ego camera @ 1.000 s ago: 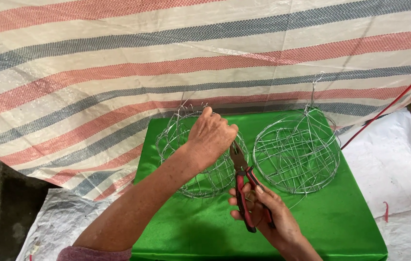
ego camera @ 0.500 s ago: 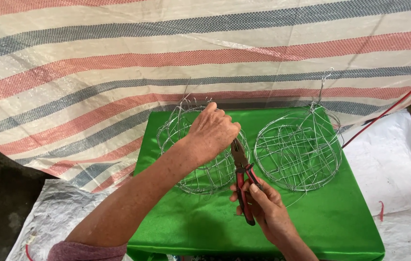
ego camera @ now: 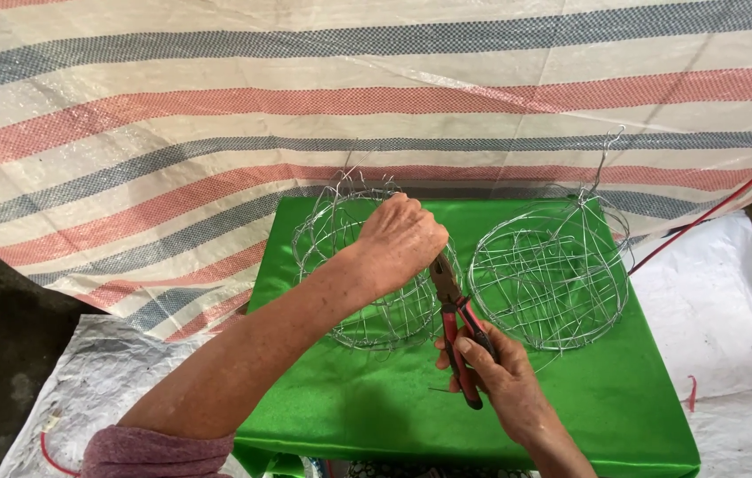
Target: Assembling and shaping wire mesh structures using pliers to cut and trim wires.
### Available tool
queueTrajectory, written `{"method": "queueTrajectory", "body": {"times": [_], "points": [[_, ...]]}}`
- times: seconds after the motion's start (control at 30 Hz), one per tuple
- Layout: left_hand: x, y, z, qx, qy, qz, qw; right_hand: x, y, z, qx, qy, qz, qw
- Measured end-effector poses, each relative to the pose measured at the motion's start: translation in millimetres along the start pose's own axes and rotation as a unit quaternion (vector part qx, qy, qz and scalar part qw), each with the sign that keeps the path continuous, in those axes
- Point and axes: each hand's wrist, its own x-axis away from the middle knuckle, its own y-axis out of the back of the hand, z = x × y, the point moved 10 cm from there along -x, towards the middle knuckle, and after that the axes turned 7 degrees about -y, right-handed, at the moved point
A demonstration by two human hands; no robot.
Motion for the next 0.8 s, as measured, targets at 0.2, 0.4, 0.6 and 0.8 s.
{"method": "queueTrajectory", "body": {"times": [0.2,0.4,0.6,0.8], "points": [[3.7,-0.7,-0.9,0.011,-0.004,-0.021,1.000,-4.0,1.4,-1.5,-0.001,0.027,0.017,0.999],[11.8,21.8,-11.9,-0.040,-0.011,-0.059,0.997,-13.9,-3.6,-22.0,-0.233,0.041,0.167,0.957],[44.8,56.1,-32.0,-0.169,0.029,-0.230,0.958,-10.9,1.7,-29.5,-0.234,-0.014,0.088,0.968],[112.8,78.4,-13.0,-0.073,0.125,-0.460,0.876,5.6,3.3,-18.1,-0.230,-0.064,0.022,0.971]]}}
